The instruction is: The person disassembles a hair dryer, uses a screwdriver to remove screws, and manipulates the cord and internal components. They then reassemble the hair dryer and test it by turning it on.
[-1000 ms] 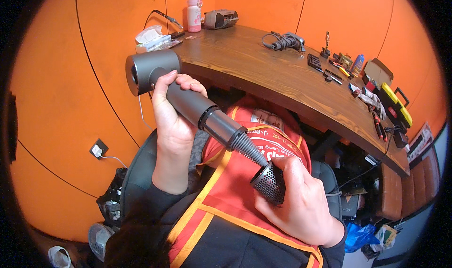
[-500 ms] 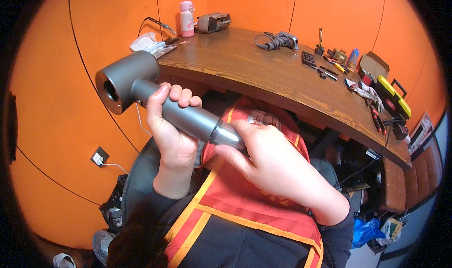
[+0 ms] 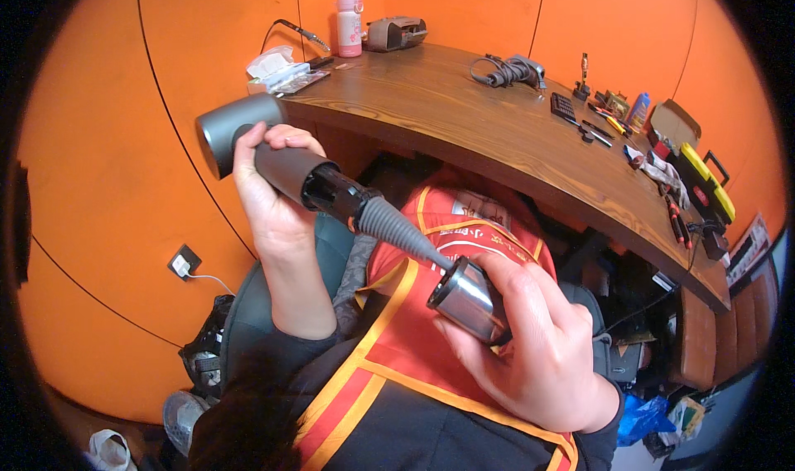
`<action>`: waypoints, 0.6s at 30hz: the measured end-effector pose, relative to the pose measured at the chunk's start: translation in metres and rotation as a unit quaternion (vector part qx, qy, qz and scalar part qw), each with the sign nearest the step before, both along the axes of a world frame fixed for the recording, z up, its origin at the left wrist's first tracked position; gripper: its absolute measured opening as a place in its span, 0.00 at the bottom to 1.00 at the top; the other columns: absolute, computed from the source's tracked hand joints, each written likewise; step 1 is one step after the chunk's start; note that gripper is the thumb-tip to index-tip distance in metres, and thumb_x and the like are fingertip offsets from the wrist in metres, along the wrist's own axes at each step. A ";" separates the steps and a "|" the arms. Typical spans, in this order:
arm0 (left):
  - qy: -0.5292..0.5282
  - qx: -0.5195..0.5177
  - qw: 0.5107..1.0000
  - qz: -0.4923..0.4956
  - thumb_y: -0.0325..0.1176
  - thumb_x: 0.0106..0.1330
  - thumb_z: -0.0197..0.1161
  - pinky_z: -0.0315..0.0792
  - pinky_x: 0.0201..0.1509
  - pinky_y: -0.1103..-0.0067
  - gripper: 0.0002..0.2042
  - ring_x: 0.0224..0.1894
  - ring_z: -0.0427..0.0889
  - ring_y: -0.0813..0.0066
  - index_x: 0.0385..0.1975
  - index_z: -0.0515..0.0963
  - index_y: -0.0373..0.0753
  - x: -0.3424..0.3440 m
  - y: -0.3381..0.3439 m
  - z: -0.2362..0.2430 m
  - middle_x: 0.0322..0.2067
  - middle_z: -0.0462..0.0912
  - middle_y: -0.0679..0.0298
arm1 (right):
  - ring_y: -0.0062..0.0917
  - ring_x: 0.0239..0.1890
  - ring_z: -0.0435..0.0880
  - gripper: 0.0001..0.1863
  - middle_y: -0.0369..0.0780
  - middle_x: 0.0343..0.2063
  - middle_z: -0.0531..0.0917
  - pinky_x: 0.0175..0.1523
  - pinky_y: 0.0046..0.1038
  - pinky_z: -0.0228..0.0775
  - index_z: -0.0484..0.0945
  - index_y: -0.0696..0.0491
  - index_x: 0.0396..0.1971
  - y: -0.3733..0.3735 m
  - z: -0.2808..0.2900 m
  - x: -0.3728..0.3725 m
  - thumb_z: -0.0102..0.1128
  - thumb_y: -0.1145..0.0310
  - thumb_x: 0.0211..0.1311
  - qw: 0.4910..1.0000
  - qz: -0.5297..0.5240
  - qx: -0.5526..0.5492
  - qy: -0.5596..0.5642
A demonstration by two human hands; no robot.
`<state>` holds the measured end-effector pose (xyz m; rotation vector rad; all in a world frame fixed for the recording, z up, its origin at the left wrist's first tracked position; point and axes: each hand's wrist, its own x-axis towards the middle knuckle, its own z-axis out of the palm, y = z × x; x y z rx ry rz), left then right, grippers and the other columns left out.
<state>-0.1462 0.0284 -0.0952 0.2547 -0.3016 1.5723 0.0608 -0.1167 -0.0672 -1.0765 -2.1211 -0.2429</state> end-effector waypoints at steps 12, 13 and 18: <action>-0.018 -0.021 0.997 -0.071 0.25 0.53 0.57 0.71 0.31 0.82 0.08 0.22 0.67 0.82 0.19 0.63 0.39 0.008 -0.006 0.002 0.17 0.65 0.71 | 0.34 0.27 0.80 0.26 0.48 0.28 0.77 0.30 0.26 0.73 0.70 0.65 0.40 -0.001 0.000 0.001 0.70 0.72 0.40 1.000 0.026 -0.018 -0.002; -0.024 -0.014 0.997 -0.077 0.24 0.53 0.57 0.71 0.31 0.82 0.08 0.21 0.67 0.82 0.19 0.63 0.39 0.009 -0.006 0.002 0.17 0.66 0.71 | 0.34 0.27 0.80 0.26 0.48 0.28 0.77 0.30 0.25 0.73 0.70 0.65 0.40 -0.002 0.000 0.001 0.70 0.72 0.39 0.999 0.020 -0.030 -0.002; -0.103 0.054 0.980 -0.161 0.25 0.51 0.57 0.71 0.31 0.84 0.08 0.21 0.69 0.82 0.17 0.64 0.39 0.013 -0.007 -0.001 0.16 0.66 0.70 | 0.28 0.21 0.79 0.29 0.44 0.24 0.78 0.24 0.23 0.71 0.71 0.65 0.40 -0.005 0.003 0.002 0.72 0.65 0.39 0.998 0.062 0.011 -0.017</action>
